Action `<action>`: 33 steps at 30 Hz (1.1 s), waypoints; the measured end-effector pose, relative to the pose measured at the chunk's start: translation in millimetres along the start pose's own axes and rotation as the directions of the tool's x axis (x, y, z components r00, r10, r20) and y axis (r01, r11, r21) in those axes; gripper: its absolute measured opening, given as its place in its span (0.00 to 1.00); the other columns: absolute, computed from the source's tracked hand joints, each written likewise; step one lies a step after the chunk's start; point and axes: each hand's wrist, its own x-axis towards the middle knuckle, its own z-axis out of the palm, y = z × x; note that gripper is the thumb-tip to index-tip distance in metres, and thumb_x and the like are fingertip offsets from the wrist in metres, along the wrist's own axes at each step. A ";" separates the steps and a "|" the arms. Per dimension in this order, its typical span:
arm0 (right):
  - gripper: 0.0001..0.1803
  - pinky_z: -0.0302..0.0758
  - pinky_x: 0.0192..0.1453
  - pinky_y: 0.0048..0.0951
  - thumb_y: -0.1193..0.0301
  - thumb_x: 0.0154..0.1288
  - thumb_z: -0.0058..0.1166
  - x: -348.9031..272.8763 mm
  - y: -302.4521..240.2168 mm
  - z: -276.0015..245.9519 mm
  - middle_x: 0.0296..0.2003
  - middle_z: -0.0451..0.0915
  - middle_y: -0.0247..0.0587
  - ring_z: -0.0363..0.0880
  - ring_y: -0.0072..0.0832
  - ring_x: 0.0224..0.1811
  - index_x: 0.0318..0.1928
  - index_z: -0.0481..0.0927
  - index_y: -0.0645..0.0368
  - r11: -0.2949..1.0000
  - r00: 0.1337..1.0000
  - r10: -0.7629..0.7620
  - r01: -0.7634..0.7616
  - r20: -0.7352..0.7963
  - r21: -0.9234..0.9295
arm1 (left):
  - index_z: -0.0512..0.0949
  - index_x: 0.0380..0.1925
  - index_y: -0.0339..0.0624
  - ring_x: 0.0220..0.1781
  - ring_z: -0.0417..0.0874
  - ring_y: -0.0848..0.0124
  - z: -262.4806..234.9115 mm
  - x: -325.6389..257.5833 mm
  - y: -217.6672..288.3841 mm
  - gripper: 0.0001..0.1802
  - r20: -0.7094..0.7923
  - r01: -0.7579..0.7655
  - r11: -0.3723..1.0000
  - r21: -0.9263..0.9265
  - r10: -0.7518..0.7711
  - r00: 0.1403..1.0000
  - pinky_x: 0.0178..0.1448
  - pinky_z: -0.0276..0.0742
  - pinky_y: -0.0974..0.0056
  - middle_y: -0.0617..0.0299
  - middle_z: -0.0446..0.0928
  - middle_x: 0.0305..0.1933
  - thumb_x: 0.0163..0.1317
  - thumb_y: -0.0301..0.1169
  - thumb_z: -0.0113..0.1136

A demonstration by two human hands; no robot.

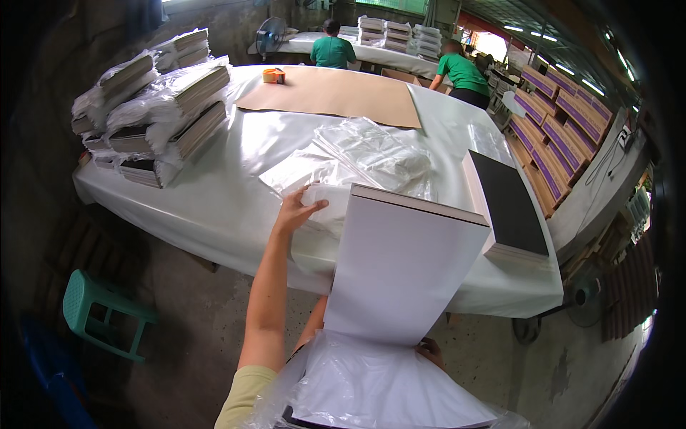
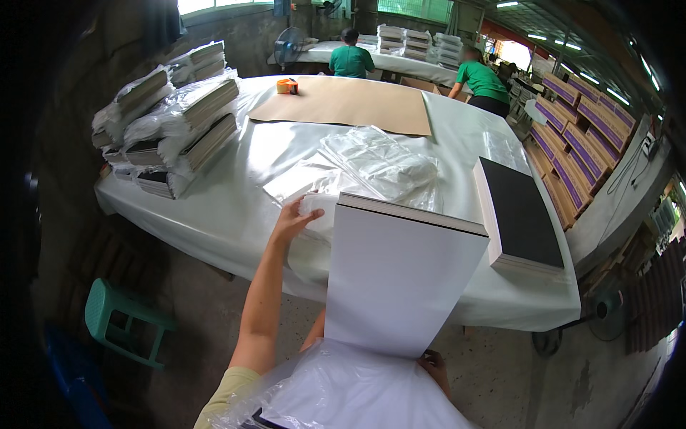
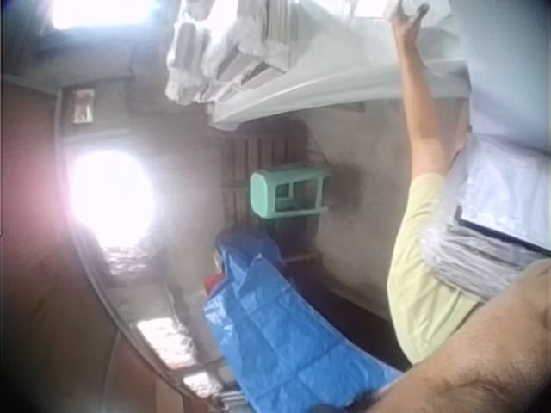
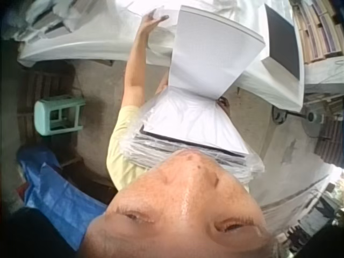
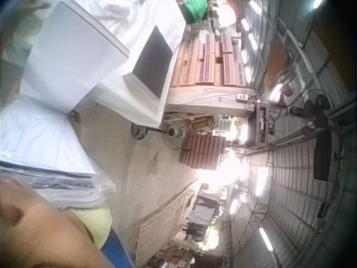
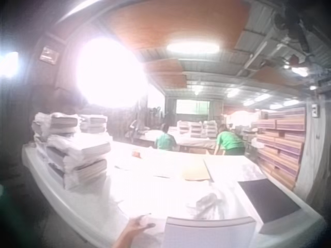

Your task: The person wraps black panels with white sheets by hand and places them into plastic bags.

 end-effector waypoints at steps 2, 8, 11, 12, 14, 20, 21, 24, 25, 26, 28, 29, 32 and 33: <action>0.23 0.70 0.36 0.30 0.65 0.49 0.58 1.8 2.4 -1.8 0.31 0.75 0.44 0.73 0.29 0.33 0.45 0.73 0.62 1.000 1.000 -0.021 0.021 -0.001 -0.002 | 0.79 0.38 0.40 0.31 0.74 0.78 -2.4 -1.8 2.6 0.13 0.041 0.101 0.983 0.151 -0.108 0.993 0.37 0.69 0.74 0.66 0.78 0.30 0.54 0.34 0.61; 0.20 0.70 0.33 0.26 0.69 0.50 0.56 1.9 13.4 -5.8 0.29 0.74 0.41 0.72 0.26 0.32 0.45 0.72 0.63 0.995 1.000 -0.021 0.019 0.016 0.100 | 0.76 0.35 0.31 0.35 0.77 0.73 1.1 0.6 15.2 0.11 -0.275 -0.055 0.745 -0.665 -0.176 0.945 0.43 0.71 0.73 0.59 0.77 0.30 0.60 0.30 0.53; 0.21 0.70 0.33 0.27 0.68 0.49 0.56 0.7 7.0 0.2 0.30 0.74 0.41 0.72 0.27 0.32 0.45 0.72 0.63 0.997 0.998 -0.057 0.056 0.010 0.059 | 0.72 0.37 0.33 0.45 0.77 0.67 -11.9 1.7 10.4 0.09 -0.347 -0.088 0.700 -0.708 -0.237 0.907 0.52 0.70 0.69 0.53 0.76 0.39 0.60 0.28 0.49; 0.21 0.70 0.34 0.27 0.68 0.49 0.56 -0.3 4.8 0.8 0.30 0.74 0.41 0.72 0.27 0.32 0.46 0.72 0.62 0.997 0.999 -0.054 0.054 0.003 0.052 | 0.71 0.37 0.33 0.47 0.76 0.67 -11.0 2.2 11.2 0.08 -0.382 -0.141 0.706 -0.694 -0.196 0.903 0.53 0.69 0.70 0.52 0.75 0.41 0.60 0.25 0.48; 0.22 0.70 0.34 0.27 0.68 0.48 0.56 -1.8 2.0 2.5 0.31 0.74 0.42 0.72 0.27 0.32 0.46 0.72 0.62 0.998 0.999 -0.048 0.049 -0.010 0.040 | 0.70 0.39 0.35 0.56 0.70 0.65 -11.7 0.8 12.3 0.14 -0.378 -0.191 0.753 -0.630 -0.083 0.922 0.59 0.62 0.68 0.52 0.71 0.49 0.52 0.15 0.40; 0.24 0.69 0.36 0.28 0.66 0.46 0.57 -2.4 -6.0 0.6 0.32 0.74 0.43 0.72 0.30 0.34 0.46 0.72 0.61 0.999 1.000 -0.006 0.006 0.009 0.042 | 0.68 0.47 0.36 0.57 0.69 0.63 0.0 -2.4 12.2 0.28 -0.339 -0.143 0.973 0.180 0.197 0.920 0.60 0.62 0.66 0.55 0.70 0.51 0.42 0.09 0.44; 0.24 0.69 0.36 0.28 0.66 0.46 0.57 -2.9 -7.3 0.1 0.32 0.74 0.44 0.73 0.30 0.34 0.47 0.72 0.61 0.999 1.000 0.001 -0.001 0.010 0.048 | 0.68 0.48 0.37 0.57 0.69 0.63 1.7 -3.5 14.3 0.28 -0.322 -0.123 0.948 0.293 0.219 0.921 0.60 0.63 0.65 0.55 0.70 0.52 0.42 0.09 0.46; 0.25 0.70 0.37 0.28 0.66 0.46 0.58 -2.4 -7.1 -1.0 0.32 0.74 0.44 0.73 0.30 0.35 0.47 0.72 0.61 0.999 1.000 0.007 -0.008 0.017 0.054 | 0.71 0.48 0.42 0.55 0.70 0.61 2.4 -6.1 13.5 0.26 -0.325 -0.111 0.924 0.366 0.239 0.915 0.57 0.66 0.64 0.55 0.73 0.48 0.45 0.12 0.50; 0.24 0.70 0.37 0.28 0.66 0.46 0.58 -0.1 -4.7 -2.0 0.33 0.74 0.44 0.73 0.31 0.36 0.46 0.72 0.61 0.999 1.000 0.000 -0.001 0.019 0.047 | 0.71 0.47 0.43 0.55 0.70 0.62 2.1 -6.4 12.6 0.26 -0.328 -0.108 0.921 0.374 0.240 0.914 0.56 0.66 0.64 0.55 0.74 0.46 0.46 0.12 0.50; 0.24 0.70 0.38 0.28 0.66 0.46 0.58 0.9 -3.0 -2.6 0.33 0.74 0.45 0.73 0.31 0.36 0.46 0.72 0.61 0.999 1.000 -0.007 0.006 0.022 0.041 | 0.73 0.44 0.42 0.56 0.69 0.61 2.1 -6.6 11.7 0.22 -0.333 -0.102 0.937 0.335 0.219 0.917 0.57 0.66 0.62 0.55 0.75 0.45 0.47 0.12 0.49; 0.23 0.69 0.38 0.27 0.66 0.47 0.58 1.9 -2.3 -2.4 0.31 0.75 0.43 0.73 0.28 0.34 0.45 0.72 0.63 0.998 1.000 -0.011 0.010 0.009 0.054 | 0.76 0.36 0.41 0.58 0.67 0.59 1.2 -4.3 13.1 0.17 -0.343 -0.096 0.962 0.255 0.183 0.921 0.58 0.65 0.60 0.55 0.76 0.43 0.48 0.13 0.47; 0.23 0.68 0.38 0.26 0.67 0.48 0.58 1.8 -1.4 -2.5 0.30 0.75 0.42 0.73 0.26 0.33 0.45 0.72 0.64 0.998 1.000 -0.012 0.012 0.002 0.061 | 0.76 0.36 0.41 0.59 0.66 0.58 2.3 -4.0 13.7 0.16 -0.338 -0.160 0.947 0.278 0.253 0.907 0.58 0.64 0.59 0.55 0.76 0.41 0.49 0.13 0.47; 0.23 0.70 0.39 0.29 0.66 0.47 0.58 1.9 1.3 -2.8 0.35 0.75 0.46 0.73 0.31 0.37 0.46 0.73 0.61 0.997 1.000 0.023 -0.024 0.006 0.067 | 0.72 0.32 0.38 0.62 0.63 0.54 4.4 -3.3 17.6 0.08 -0.315 -0.319 0.888 0.333 0.423 0.850 0.59 0.59 0.53 0.56 0.78 0.39 0.54 0.17 0.47; 0.23 0.70 0.39 0.29 0.66 0.47 0.58 0.8 1.1 -2.2 0.35 0.75 0.46 0.73 0.31 0.37 0.46 0.73 0.61 0.997 1.000 0.019 -0.019 0.006 0.075 | 0.71 0.31 0.38 0.62 0.63 0.54 3.5 -3.1 16.7 0.06 -0.354 -0.331 0.888 0.319 0.436 0.827 0.59 0.59 0.53 0.57 0.78 0.39 0.55 0.18 0.46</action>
